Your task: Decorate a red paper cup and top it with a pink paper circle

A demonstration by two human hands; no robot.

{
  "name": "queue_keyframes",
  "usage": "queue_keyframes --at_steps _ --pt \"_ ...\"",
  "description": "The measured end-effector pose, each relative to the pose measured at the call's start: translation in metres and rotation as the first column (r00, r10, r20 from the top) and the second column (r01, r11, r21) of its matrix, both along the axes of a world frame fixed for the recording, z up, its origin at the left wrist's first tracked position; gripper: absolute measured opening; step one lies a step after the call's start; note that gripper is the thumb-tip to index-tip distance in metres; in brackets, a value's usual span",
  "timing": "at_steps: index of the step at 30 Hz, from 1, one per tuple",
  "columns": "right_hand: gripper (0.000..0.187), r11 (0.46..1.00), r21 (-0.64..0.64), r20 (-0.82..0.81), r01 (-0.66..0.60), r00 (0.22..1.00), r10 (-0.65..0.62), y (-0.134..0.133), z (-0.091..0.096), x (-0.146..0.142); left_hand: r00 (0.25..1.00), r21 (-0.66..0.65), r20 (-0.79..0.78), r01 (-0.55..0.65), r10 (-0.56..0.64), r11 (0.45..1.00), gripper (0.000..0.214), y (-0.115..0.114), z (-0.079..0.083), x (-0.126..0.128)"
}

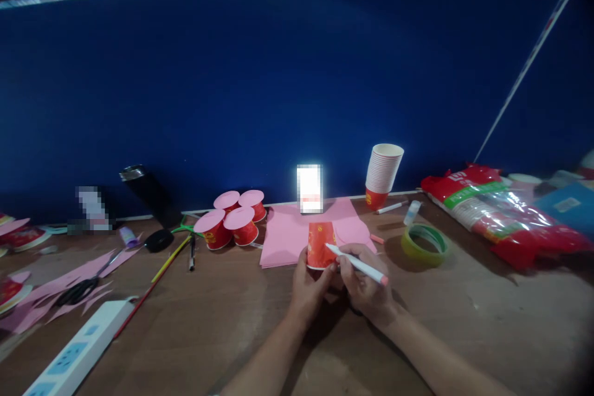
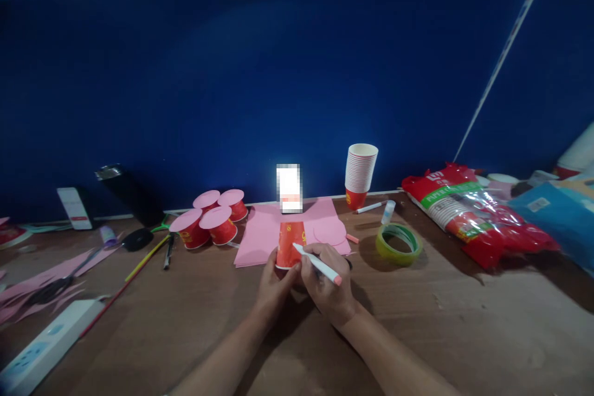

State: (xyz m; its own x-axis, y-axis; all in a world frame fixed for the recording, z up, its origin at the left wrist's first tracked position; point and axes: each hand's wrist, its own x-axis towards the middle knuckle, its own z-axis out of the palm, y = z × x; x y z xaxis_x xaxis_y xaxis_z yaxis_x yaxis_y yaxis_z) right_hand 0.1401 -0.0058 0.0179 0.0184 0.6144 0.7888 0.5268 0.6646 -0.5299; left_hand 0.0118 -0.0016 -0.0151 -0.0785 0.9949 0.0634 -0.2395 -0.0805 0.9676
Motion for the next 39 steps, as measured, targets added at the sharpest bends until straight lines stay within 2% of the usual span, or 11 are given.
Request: queue_keyframes --at_steps 11,21,29,39 --pt "0.006 1.000 0.001 0.004 0.026 1.000 -0.026 0.0018 0.0032 -0.0009 1.000 0.006 0.014 0.010 -0.011 1.000 0.062 -0.0027 0.0030 0.0012" --pt "0.009 0.998 -0.014 -0.003 0.056 0.998 -0.056 0.0025 0.0013 0.0003 0.995 0.032 -0.097 -0.023 0.026 0.999 0.058 -0.0034 0.0003 0.0015" --pt "0.009 0.998 0.022 -0.003 0.063 0.998 -0.063 0.0027 0.0022 0.0017 0.996 0.053 -0.088 0.013 -0.009 0.998 0.061 -0.0037 0.0006 0.0017" --pt "0.009 0.999 -0.006 -0.004 0.053 0.999 -0.054 0.0026 0.0016 0.0011 0.991 0.072 -0.135 0.008 0.002 0.997 0.059 -0.0024 -0.0051 0.0004"
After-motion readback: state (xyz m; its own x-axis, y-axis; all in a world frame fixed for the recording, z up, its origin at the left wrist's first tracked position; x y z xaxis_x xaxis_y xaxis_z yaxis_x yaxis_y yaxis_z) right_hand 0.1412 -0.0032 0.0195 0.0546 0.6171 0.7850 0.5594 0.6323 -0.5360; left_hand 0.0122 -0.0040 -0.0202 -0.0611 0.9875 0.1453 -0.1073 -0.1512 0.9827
